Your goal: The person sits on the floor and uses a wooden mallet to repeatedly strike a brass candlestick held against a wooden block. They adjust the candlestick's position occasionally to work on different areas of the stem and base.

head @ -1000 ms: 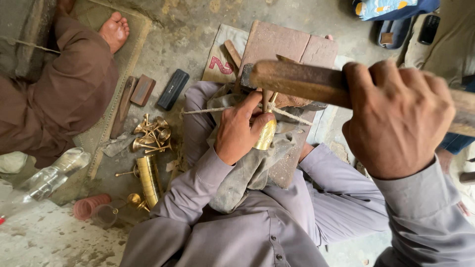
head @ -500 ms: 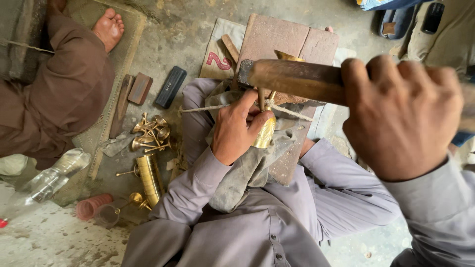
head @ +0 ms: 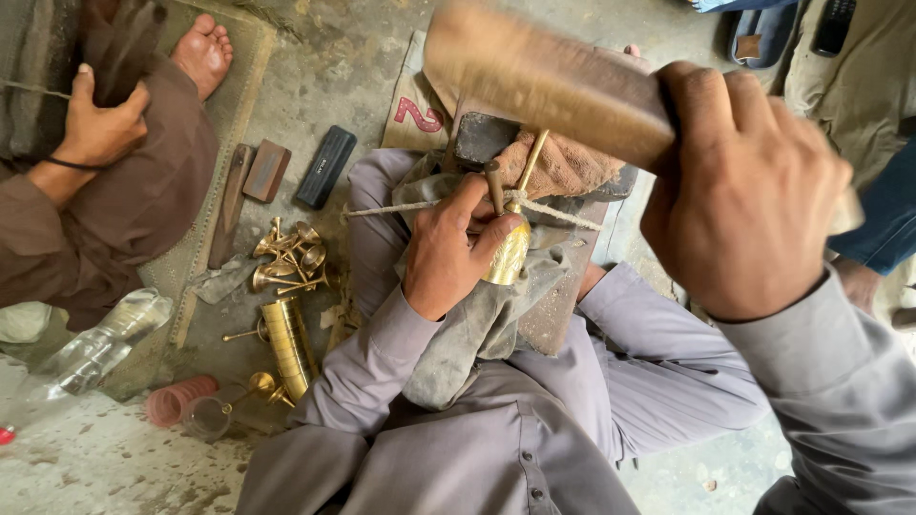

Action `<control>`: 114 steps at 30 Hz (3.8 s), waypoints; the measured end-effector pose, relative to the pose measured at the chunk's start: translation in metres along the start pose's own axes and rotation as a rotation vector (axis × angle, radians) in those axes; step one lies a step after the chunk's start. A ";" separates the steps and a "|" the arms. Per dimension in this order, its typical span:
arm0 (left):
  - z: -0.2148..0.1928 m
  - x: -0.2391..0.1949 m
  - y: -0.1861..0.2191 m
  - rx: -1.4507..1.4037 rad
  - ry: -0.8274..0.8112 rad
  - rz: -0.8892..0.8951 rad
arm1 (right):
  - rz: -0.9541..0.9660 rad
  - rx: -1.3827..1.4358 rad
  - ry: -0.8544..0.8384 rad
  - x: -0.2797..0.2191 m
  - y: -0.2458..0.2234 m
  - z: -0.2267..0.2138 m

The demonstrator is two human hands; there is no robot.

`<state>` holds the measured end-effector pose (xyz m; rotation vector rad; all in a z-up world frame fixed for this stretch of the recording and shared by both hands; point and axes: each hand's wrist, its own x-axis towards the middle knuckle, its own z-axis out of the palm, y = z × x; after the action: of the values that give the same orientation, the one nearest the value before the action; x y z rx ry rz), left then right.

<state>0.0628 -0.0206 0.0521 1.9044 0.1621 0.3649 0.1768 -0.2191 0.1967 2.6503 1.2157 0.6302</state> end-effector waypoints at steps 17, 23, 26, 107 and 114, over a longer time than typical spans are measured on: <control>-0.002 0.000 0.002 0.051 0.011 0.078 | -0.064 -0.052 -0.015 -0.007 0.005 -0.008; -0.002 0.000 0.003 0.064 0.013 0.072 | -0.074 -0.172 0.030 -0.012 0.003 -0.004; -0.001 -0.001 0.003 0.017 0.006 0.041 | -0.043 -0.081 0.074 -0.015 0.000 -0.003; -0.024 0.064 0.000 0.118 -0.573 0.339 | 0.354 0.239 -0.022 -0.078 0.012 0.039; -0.026 0.039 -0.001 0.073 -0.294 0.406 | 0.648 0.480 -0.050 -0.179 -0.007 0.076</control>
<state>0.0910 0.0136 0.0663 2.0359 -0.4177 0.3464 0.1013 -0.3475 0.0707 3.4690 0.5094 0.3670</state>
